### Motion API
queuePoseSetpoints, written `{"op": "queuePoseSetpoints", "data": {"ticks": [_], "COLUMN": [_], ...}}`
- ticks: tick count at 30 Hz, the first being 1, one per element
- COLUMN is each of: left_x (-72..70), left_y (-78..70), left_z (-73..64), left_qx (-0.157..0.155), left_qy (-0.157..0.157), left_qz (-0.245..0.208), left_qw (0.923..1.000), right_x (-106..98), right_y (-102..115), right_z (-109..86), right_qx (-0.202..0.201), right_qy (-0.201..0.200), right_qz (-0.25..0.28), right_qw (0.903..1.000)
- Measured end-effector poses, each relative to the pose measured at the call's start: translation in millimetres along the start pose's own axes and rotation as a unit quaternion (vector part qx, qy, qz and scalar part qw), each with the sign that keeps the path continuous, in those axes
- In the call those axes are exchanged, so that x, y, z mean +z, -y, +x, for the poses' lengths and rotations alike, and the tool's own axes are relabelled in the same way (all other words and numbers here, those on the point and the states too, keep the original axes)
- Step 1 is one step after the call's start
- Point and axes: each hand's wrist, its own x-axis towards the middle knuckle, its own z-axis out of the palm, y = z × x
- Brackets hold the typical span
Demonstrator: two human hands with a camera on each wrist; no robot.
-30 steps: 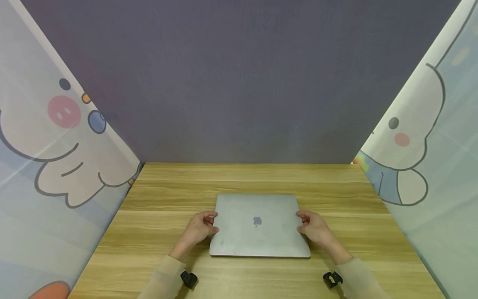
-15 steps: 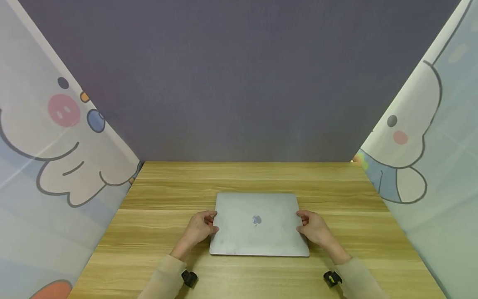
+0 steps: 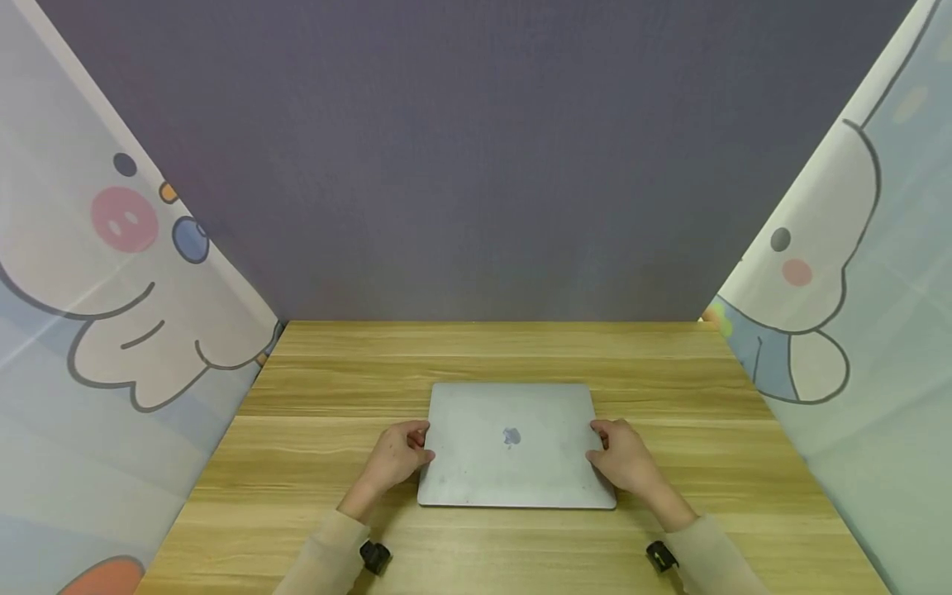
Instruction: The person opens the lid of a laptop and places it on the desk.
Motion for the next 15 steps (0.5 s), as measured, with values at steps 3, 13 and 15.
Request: {"op": "queuePoseSetpoints", "data": {"ticks": [3,13,15], "left_x": [0.4,1.6,1.8], "left_y": [-0.7,-2.0,-1.4], "left_z": [-1.7,-4.2,-4.8], "left_qx": [0.001,0.041,0.05], "left_qy": [-0.002,-0.005,-0.007], "left_qz": [0.014,0.087,0.109], "left_qw": [0.9999,0.9954,0.9928], "right_x": [2.5,9.3,11.1], "right_y": [2.9,21.8,25.1], "right_z": [-2.4,-6.2,-7.8], "right_qx": [-0.009,-0.074,-0.08], "right_qy": [-0.011,-0.021,-0.018], "right_qz": [-0.033,-0.08,-0.077], "right_qw": [0.9994,0.9938,0.9937]}}
